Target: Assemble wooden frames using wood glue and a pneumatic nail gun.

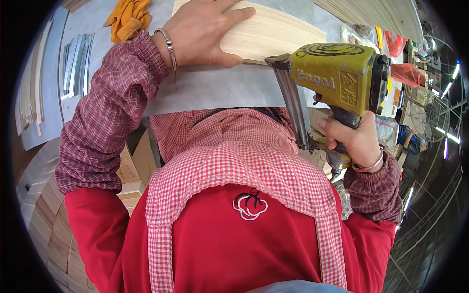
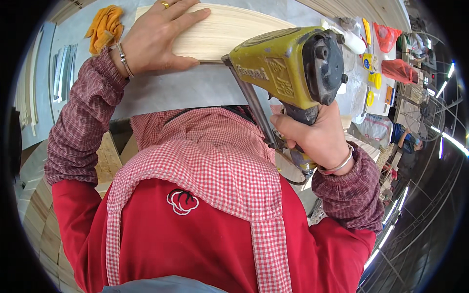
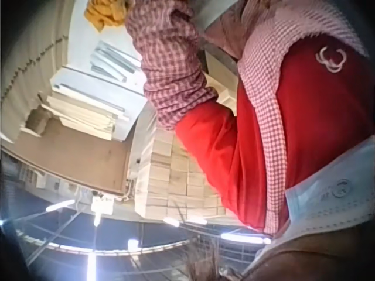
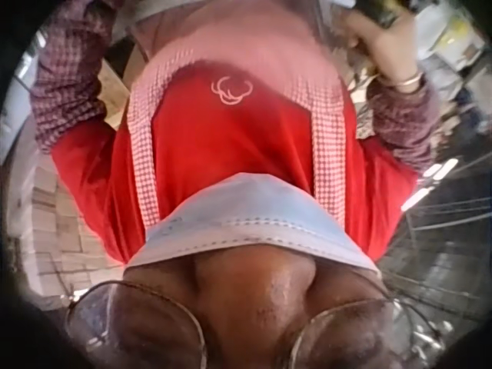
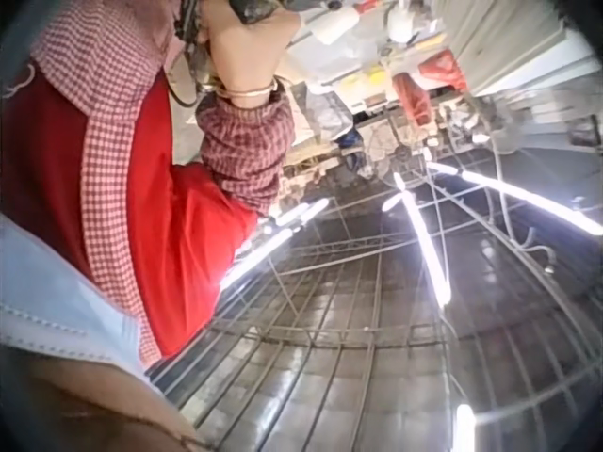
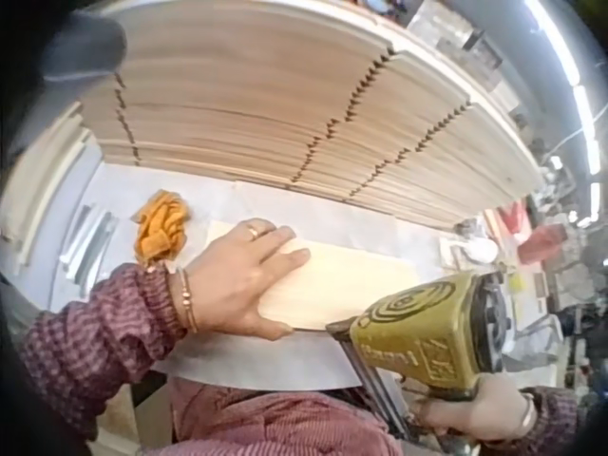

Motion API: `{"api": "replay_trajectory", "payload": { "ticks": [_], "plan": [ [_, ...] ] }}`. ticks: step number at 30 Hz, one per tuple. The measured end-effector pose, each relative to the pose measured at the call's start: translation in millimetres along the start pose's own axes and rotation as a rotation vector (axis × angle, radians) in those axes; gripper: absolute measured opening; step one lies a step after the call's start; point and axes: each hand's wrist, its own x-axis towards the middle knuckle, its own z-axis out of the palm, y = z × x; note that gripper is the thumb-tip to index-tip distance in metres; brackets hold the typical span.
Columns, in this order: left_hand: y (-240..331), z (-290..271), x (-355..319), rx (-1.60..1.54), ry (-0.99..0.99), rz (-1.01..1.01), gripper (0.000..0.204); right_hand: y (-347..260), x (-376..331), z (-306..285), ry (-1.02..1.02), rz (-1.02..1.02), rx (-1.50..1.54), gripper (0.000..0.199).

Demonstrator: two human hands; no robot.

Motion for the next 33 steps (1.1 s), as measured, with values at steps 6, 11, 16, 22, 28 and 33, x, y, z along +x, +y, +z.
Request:
{"api": "replay_trajectory", "payload": {
  "ticks": [6, 11, 16, 22, 28, 33],
  "plan": [
    [-2, 6, 0, -0.003, 0.008, -0.012, 0.077, 1, 2, 4, 0.02, 0.013, 0.017, 0.026],
    [3, -1, -9, 0.362, -0.15, -0.078, 0.082, 0, -1, 5, 0.023, -0.027, 0.034, 0.026],
    [24, -6, -12, 0.141, -0.084, -0.179, 0.08, -18, -3, 4, 0.024, -0.041, 0.076, 0.026],
    [45, -11, -20, 0.125, -0.024, -0.097, 0.08, -29, 2, 4, 0.114, -0.161, -0.046, 0.019],
    [62, -14, -21, 0.099, -0.062, -0.077, 0.08, -17, 3, 1, 0.1, -0.131, -0.041, 0.014],
    [66, -14, -21, 0.073, -0.093, -0.066, 0.08, -10, 7, -1, 0.059, -0.144, -0.021, 0.012]
  ]
}}
